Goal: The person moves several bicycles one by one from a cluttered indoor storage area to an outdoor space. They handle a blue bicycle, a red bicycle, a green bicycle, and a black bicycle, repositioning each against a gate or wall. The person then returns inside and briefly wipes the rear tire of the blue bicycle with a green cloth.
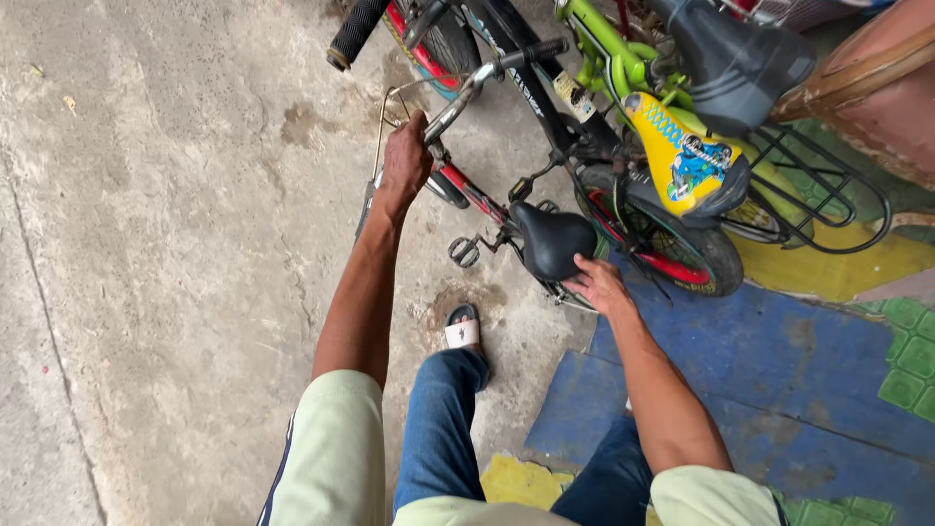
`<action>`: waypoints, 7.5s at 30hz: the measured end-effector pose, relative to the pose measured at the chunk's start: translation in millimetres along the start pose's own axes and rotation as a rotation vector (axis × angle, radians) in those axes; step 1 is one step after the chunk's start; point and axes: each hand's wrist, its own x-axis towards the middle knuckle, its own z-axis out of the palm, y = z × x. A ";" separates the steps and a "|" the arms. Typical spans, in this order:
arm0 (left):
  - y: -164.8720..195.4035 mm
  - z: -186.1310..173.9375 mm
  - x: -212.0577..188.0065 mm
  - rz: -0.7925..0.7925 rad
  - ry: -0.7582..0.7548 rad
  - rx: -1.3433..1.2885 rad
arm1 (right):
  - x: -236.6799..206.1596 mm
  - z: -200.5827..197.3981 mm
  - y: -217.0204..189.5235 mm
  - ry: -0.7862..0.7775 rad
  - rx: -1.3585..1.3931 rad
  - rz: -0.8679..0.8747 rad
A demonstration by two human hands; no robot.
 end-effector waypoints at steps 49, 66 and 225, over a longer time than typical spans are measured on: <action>452.7 253.4 -264.7 0.574 -0.572 0.175 | -402.8 -365.0 -60.7 0.822 -0.759 -0.511; 877.3 510.2 -517.5 0.966 -0.919 -0.059 | -664.0 -737.8 -92.8 1.000 -0.543 -0.643; 3093.2 2546.1 -1402.2 1.727 -1.768 -0.042 | -1306.7 -3506.1 -835.3 1.890 0.014 -0.194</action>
